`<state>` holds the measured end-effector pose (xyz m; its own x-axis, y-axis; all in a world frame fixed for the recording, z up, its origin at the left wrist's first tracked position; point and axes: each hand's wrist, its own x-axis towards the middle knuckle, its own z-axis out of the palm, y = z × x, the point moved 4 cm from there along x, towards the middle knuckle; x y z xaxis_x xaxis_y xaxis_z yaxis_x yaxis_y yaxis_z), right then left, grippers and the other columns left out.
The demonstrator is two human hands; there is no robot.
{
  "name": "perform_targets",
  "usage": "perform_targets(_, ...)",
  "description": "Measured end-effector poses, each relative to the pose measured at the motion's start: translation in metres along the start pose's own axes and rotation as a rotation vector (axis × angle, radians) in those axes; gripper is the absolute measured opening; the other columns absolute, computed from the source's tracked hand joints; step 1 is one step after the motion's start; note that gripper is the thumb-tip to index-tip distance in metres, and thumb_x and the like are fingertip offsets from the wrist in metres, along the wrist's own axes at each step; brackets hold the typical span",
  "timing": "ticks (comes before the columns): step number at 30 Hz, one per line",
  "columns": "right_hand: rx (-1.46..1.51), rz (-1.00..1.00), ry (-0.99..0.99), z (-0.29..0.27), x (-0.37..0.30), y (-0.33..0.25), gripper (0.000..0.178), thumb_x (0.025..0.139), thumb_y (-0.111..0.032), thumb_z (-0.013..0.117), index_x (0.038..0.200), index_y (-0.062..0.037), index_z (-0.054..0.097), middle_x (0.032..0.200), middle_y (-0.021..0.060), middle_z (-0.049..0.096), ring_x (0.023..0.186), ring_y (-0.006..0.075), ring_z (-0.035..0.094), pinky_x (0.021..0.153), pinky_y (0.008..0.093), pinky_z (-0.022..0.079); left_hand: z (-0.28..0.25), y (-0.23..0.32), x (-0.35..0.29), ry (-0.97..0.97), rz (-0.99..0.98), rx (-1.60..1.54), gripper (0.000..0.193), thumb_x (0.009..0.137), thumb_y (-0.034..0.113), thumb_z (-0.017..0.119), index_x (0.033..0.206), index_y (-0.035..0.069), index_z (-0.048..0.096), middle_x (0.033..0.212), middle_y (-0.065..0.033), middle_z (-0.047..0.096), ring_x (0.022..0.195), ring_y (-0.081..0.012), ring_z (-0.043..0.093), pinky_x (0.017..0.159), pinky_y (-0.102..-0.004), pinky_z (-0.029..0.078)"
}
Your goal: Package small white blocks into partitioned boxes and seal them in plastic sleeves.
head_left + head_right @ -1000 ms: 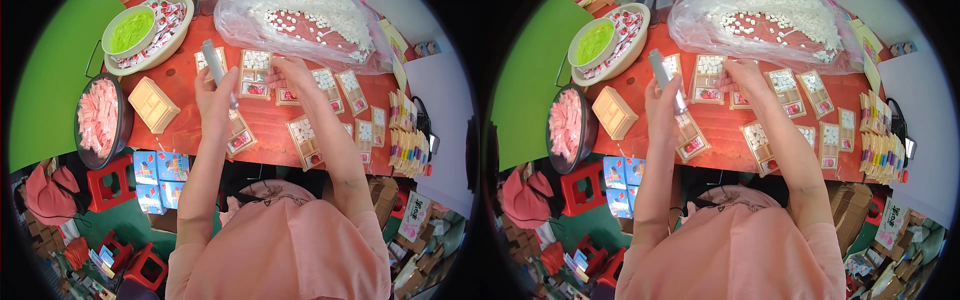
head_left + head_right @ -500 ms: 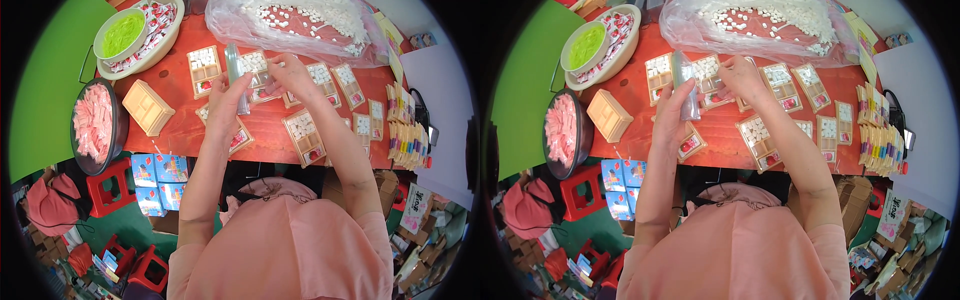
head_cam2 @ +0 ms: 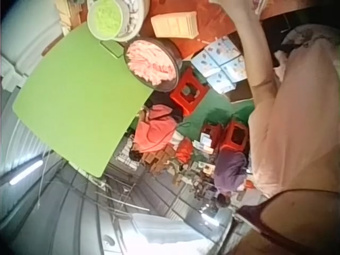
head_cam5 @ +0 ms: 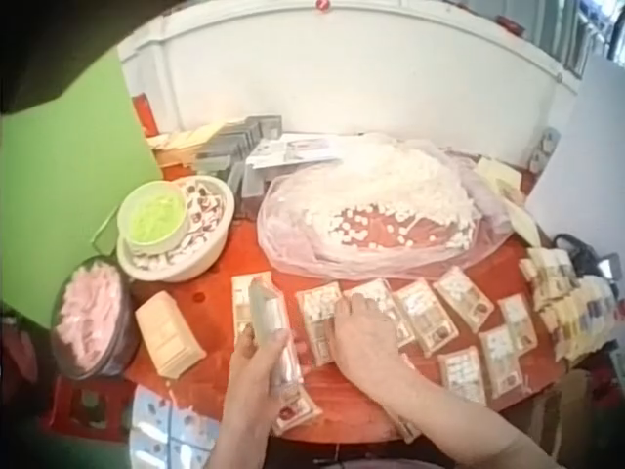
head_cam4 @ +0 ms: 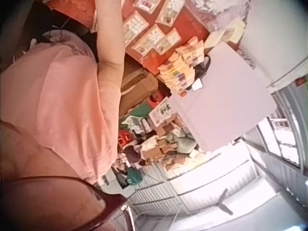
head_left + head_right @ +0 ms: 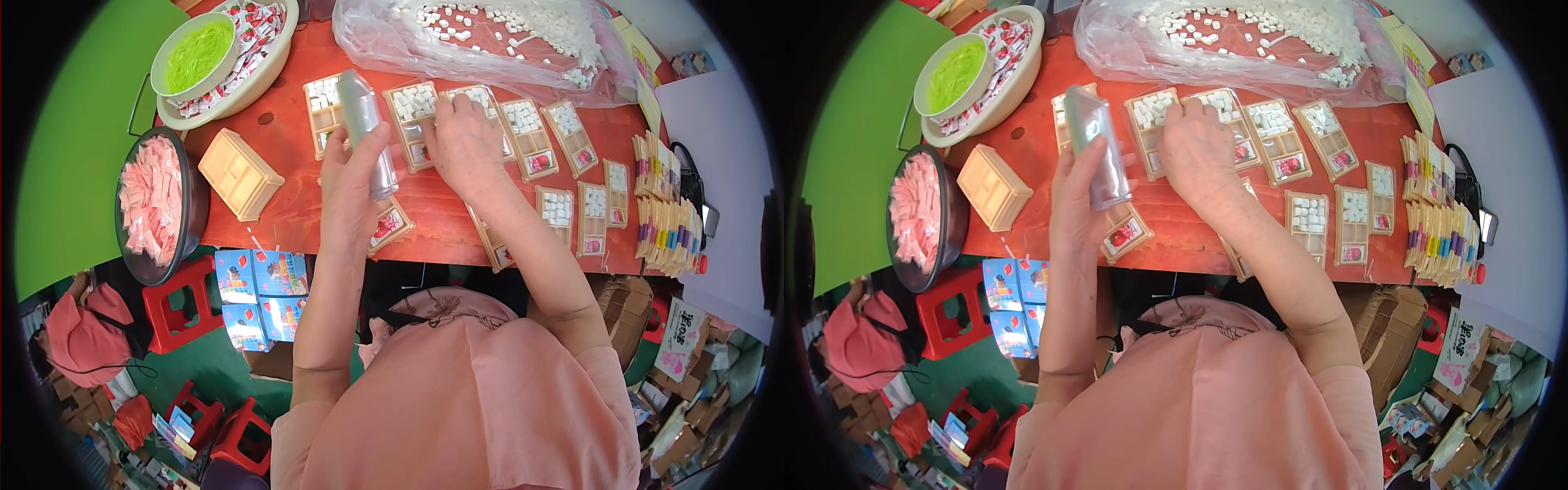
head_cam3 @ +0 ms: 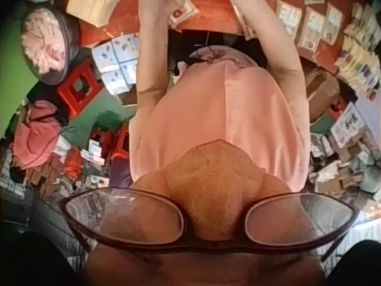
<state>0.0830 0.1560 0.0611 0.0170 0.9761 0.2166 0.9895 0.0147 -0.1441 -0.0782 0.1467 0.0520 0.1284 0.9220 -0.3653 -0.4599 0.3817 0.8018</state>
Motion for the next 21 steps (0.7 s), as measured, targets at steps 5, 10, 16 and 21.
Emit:
perform_targets(5,0.073,-0.017,0.027,0.011,0.0,-0.023,0.05,0.086,-0.036,0.072,0.119,-0.0012,0.059,0.114,0.0199,0.058,0.108,0.0371,0.059,0.084,0.0509,0.052,-0.013,0.012,-0.02,0.023,0.058,-0.02,0.067,0.09,0.025,0.077,0.139,-0.001,0.041,0.114,-0.0131,0.063,0.098,-0.0194,0.068,0.07,-0.0317,0.06)
perform_targets(10,0.066,0.058,-0.02,0.024,-0.006,-0.024,0.059,0.084,-0.037,0.074,0.126,-0.0009,0.053,0.125,0.0248,0.05,0.115,0.0405,0.054,0.088,0.0528,0.052,-0.02,0.016,-0.034,0.031,0.055,-0.019,0.056,0.094,0.025,0.073,0.135,0.0,0.044,0.117,-0.0137,0.063,0.102,-0.0209,0.068,0.074,-0.0349,0.061)
perform_targets(16,0.086,0.064,-0.049,0.024,-0.009,-0.03,0.063,0.082,-0.037,0.075,0.126,0.0009,0.052,0.125,0.0278,0.049,0.118,0.0423,0.052,0.091,0.0519,0.052,-0.024,0.011,-0.037,0.011,0.053,-0.037,0.055,0.094,0.024,0.072,0.135,0.0,0.045,0.119,-0.0142,0.063,0.103,-0.0219,0.068,0.076,-0.0358,0.06)
perform_targets(21,0.003,0.038,-0.018,0.028,-0.015,-0.031,0.069,0.084,-0.042,0.071,0.13,0.0071,0.052,0.137,0.0258,0.047,0.119,0.0376,0.052,0.093,0.0488,0.051,-0.021,0.009,-0.041,0.015,0.039,-0.045,0.055,0.094,0.023,0.072,0.135,0.0,0.045,0.119,-0.0145,0.063,0.103,-0.0224,0.068,0.077,-0.0348,0.06)
